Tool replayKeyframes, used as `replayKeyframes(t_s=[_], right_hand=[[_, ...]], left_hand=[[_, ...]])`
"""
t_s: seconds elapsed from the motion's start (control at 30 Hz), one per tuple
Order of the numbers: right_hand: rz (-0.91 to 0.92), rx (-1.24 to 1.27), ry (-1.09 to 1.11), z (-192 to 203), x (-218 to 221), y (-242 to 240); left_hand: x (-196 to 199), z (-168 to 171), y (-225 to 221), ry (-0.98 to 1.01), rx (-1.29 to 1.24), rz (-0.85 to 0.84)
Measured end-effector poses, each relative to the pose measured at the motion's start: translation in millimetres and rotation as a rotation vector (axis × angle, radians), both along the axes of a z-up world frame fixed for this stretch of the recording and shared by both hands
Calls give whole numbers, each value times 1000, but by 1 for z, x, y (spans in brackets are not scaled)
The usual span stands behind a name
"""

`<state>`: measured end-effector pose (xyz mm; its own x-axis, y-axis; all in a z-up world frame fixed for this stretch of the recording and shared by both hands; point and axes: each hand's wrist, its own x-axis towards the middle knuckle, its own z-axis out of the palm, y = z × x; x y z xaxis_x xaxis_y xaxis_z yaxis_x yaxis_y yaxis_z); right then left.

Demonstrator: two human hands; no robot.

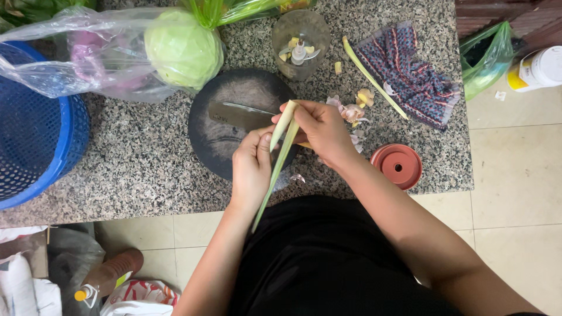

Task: The person peels cloves of garlic and places them into a jar, then peels and chops a stalk of lemongrass into small pieces on a wooden cutting board using a knife.

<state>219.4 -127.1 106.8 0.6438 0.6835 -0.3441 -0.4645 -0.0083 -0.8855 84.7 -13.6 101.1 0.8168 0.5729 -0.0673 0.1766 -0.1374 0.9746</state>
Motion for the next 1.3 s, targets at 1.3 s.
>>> replayKeyframes(t_s=[1.3], right_hand=[[142,-895,-806,-15,93,-65]], left_hand=[[-18,-78,46,120,-658,176]])
